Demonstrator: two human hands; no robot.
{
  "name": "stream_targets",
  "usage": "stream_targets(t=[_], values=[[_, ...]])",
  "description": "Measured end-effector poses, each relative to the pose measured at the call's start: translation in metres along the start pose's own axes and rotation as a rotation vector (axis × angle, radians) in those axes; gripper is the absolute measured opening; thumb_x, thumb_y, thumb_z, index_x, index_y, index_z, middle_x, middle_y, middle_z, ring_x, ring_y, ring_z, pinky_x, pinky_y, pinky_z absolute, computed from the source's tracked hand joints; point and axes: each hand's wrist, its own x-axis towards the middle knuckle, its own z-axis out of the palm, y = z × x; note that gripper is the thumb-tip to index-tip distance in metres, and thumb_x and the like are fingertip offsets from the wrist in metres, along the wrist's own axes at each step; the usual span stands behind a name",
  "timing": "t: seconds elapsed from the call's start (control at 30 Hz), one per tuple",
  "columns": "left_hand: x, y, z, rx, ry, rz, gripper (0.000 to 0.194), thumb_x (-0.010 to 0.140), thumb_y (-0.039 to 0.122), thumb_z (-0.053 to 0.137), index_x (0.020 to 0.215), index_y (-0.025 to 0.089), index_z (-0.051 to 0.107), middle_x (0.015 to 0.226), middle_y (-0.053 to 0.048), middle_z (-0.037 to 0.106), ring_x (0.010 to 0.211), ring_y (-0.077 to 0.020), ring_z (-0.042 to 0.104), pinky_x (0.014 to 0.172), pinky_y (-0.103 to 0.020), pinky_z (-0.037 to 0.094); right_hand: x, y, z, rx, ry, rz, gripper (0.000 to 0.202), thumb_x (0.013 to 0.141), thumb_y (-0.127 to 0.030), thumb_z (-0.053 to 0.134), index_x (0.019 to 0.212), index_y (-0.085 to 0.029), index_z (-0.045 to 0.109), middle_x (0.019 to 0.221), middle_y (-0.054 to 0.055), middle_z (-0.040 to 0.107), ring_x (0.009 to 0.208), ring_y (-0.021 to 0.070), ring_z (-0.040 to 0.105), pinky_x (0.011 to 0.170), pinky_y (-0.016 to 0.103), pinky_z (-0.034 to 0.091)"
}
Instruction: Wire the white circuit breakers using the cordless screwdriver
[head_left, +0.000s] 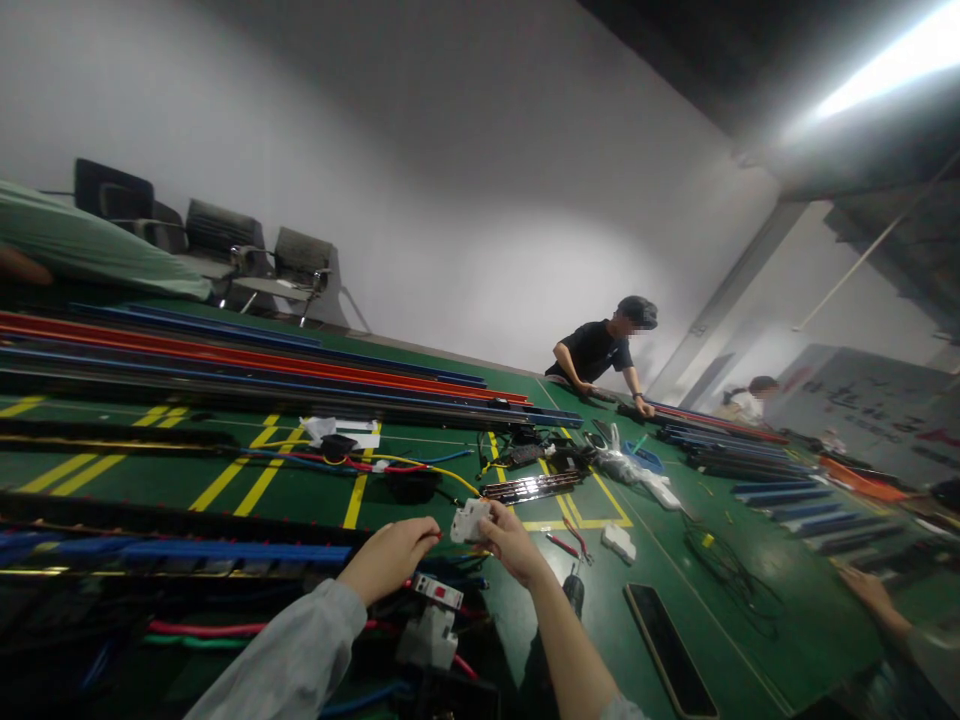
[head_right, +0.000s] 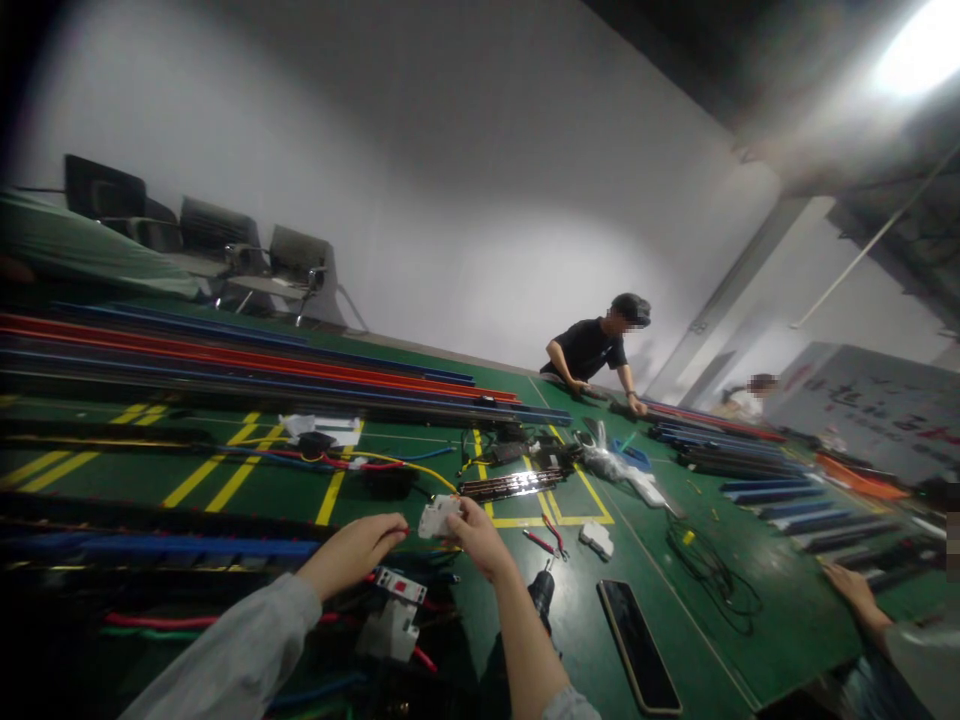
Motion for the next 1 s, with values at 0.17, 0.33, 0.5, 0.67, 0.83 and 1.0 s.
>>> stream_targets(t=[0.17, 0.33, 0.5, 0.67, 0.83, 1.0], values=[[0.002, -0.003, 0.001, -0.026, -0.014, 0.033, 0.029, 0.097, 0.038, 0.039, 0.104, 0.028, 0.065, 0.104, -0.001, 0.071, 0.099, -0.0175, 0.064, 0.086, -0.024, 0.040, -0.001, 0.010, -0.003, -0.032, -0.029, -0.027, 0.039, 0.082, -0.046, 0.067, 0.110, -0.023, 0.055, 0.105, 0.003, 0.063, 0.093, 0.0201, 0.062, 0.075, 0.032, 0.051], [0.002, -0.002, 0.001, 0.049, -0.057, 0.040, 0.031, 0.099, 0.038, 0.035, 0.107, 0.030, 0.063, 0.107, 0.000, 0.071, 0.102, -0.0181, 0.064, 0.087, -0.026, 0.038, -0.002, 0.011, -0.005, -0.102, -0.059, -0.066, 0.033, 0.084, -0.040, 0.065, 0.111, -0.023, 0.055, 0.098, 0.001, 0.062, 0.091, 0.0184, 0.059, 0.080, 0.032, 0.048], [0.003, -0.002, 0.000, 0.107, -0.074, 0.006, 0.031, 0.099, 0.038, 0.034, 0.108, 0.030, 0.063, 0.109, -0.001, 0.071, 0.105, -0.0197, 0.063, 0.087, -0.027, 0.037, -0.004, 0.009, -0.005, -0.160, -0.080, -0.110, 0.029, 0.083, -0.033, 0.067, 0.109, -0.023, 0.056, 0.097, 0.000, 0.060, 0.091, 0.0173, 0.056, 0.083, 0.030, 0.045], [0.004, -0.002, 0.001, 0.085, -0.070, 0.013, 0.031, 0.099, 0.036, 0.034, 0.109, 0.030, 0.063, 0.109, 0.000, 0.071, 0.103, -0.0191, 0.064, 0.087, -0.027, 0.037, -0.007, 0.009, -0.003, -0.182, -0.109, -0.127, 0.029, 0.085, -0.034, 0.065, 0.110, -0.024, 0.055, 0.095, 0.000, 0.058, 0.090, 0.0172, 0.056, 0.082, 0.030, 0.047], [0.003, 0.001, -0.001, 0.084, -0.067, 0.003, 0.029, 0.097, 0.036, 0.038, 0.105, 0.030, 0.065, 0.107, 0.000, 0.072, 0.103, -0.0195, 0.064, 0.084, -0.026, 0.038, -0.006, 0.010, 0.001, -0.209, -0.117, -0.125, 0.031, 0.090, -0.039, 0.059, 0.116, -0.024, 0.053, 0.101, 0.003, 0.060, 0.092, 0.0192, 0.058, 0.077, 0.032, 0.050], [0.002, 0.001, -0.003, 0.086, -0.053, -0.017, 0.025, 0.096, 0.035, 0.040, 0.098, 0.028, 0.065, 0.103, 0.000, 0.073, 0.100, -0.0202, 0.065, 0.083, -0.027, 0.037, -0.002, 0.010, 0.006, -0.301, -0.079, -0.136, 0.035, 0.089, -0.039, 0.060, 0.119, -0.024, 0.054, 0.105, 0.004, 0.063, 0.094, 0.0212, 0.061, 0.081, 0.035, 0.051]])
